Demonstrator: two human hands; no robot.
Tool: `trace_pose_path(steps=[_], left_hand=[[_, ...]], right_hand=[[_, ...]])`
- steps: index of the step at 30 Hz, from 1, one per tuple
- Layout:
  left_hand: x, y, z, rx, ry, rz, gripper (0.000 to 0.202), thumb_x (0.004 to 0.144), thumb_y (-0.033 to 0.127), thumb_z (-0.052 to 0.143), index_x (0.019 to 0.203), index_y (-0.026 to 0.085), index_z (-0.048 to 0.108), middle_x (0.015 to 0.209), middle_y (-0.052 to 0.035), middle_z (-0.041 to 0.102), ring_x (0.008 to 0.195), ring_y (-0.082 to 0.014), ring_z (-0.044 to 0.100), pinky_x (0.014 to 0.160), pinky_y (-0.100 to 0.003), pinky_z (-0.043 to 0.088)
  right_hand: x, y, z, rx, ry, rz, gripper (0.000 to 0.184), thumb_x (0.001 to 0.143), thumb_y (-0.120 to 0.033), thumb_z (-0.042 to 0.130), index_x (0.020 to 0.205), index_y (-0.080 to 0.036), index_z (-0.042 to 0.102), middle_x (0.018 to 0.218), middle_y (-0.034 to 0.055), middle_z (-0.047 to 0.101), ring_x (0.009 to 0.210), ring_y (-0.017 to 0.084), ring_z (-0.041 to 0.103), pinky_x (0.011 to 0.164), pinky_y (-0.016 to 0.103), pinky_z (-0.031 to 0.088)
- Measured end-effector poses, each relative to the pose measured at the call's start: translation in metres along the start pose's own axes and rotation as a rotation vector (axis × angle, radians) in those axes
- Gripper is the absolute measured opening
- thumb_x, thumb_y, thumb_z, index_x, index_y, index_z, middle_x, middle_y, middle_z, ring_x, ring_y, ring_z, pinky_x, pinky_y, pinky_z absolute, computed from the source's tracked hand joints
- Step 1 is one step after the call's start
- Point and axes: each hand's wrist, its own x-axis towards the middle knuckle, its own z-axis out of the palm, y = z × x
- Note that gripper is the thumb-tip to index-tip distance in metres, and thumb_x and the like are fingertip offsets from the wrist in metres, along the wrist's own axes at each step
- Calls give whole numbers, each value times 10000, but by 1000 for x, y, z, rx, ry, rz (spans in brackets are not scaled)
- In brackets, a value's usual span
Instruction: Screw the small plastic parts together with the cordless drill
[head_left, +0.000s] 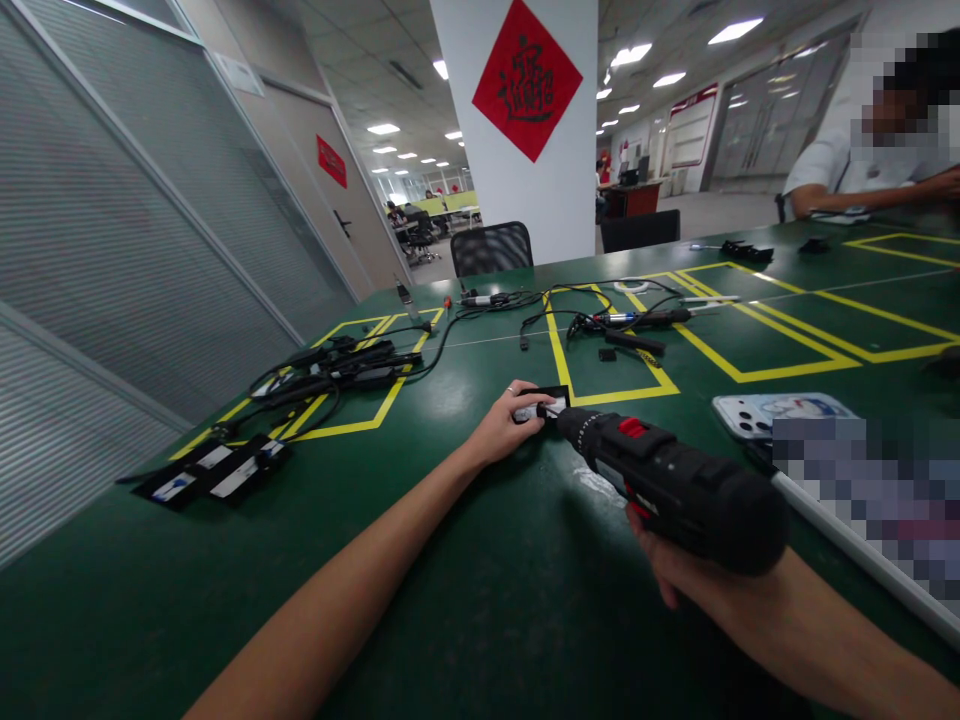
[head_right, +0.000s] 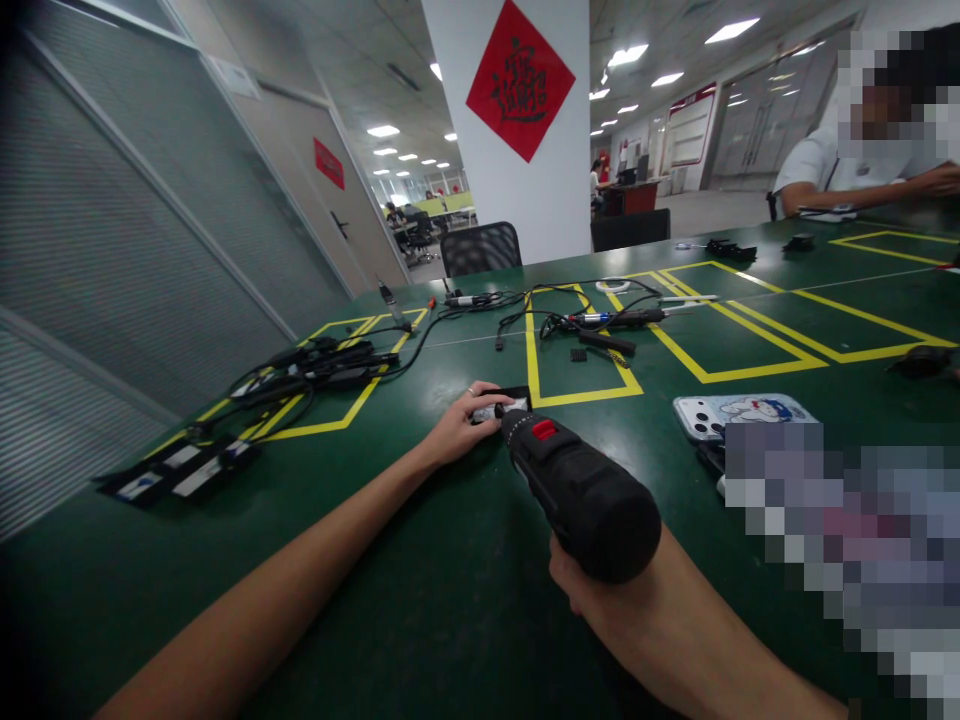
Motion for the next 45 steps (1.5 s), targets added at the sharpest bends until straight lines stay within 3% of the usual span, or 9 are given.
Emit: trace_pose_path(steps=[7, 11, 16, 24, 29, 39, 45], left_hand=[[0, 0, 0, -3, -4, -1, 315, 766, 178, 535, 1069, 215, 613, 1140, -57, 464, 1086, -191, 463, 1011, -358, 343], [0, -1, 0, -15, 3, 15, 315, 769, 172, 532, 1070, 220, 610, 1138, -54, 461, 1083, -183, 464, 1009, -343, 343], [0, -2, 0, -27, -3, 14, 311, 771, 183, 537, 1071, 222, 609, 1148, -56, 451, 1087, -183, 461, 1014, -340, 335], [-2, -1, 0, -26, 2, 21, 315, 772, 179, 534, 1077, 218, 606, 1151, -56, 452, 1091, -186, 459, 1015, -337, 334], [0, -3, 0, -18, 3, 24, 314, 773, 175, 538, 1077, 215, 607, 1138, -55, 460, 1077, -182, 466, 996, -325, 347], [0, -4, 1, 3, 6, 24, 306, 775, 168, 533, 1067, 218, 609, 1141, -54, 459, 1091, -182, 455, 1010, -333, 336], [1, -4, 1, 14, 18, 13, 351, 747, 164, 565, 1092, 220, 597, 1156, -54, 449, 1090, -194, 453, 998, -349, 354]], right_hand=[[-1, 1, -1, 6, -19, 1, 180, 764, -383, 541, 698, -222, 591, 520, -5, 560, 478, 153, 544, 413, 253, 375], [-1, 1, -2, -49, -26, 6, 217, 769, -402, 532, 651, -223, 562, 568, 12, 571, 538, 183, 565, 465, 292, 405], [3, 11, 4, -50, -12, 8, 251, 800, -434, 478, 730, -221, 592, 684, 35, 615, 716, 221, 597, 637, 339, 445], [3, 14, 6, -57, -6, 11, 258, 807, -439, 464, 710, -228, 576, 714, 31, 617, 756, 221, 589, 768, 368, 431], [4, 14, 2, -93, -62, 1, 313, 809, -470, 440, 663, -218, 554, 839, 57, 651, 849, 239, 594, 732, 346, 451], [5, 8, -2, -121, -47, -90, 249, 797, -427, 466, 809, -205, 578, 700, 17, 615, 679, 187, 574, 705, 334, 453], [6, 8, -2, -87, -133, -16, 334, 842, -458, 394, 667, -206, 527, 721, 40, 626, 750, 211, 588, 726, 354, 433]])
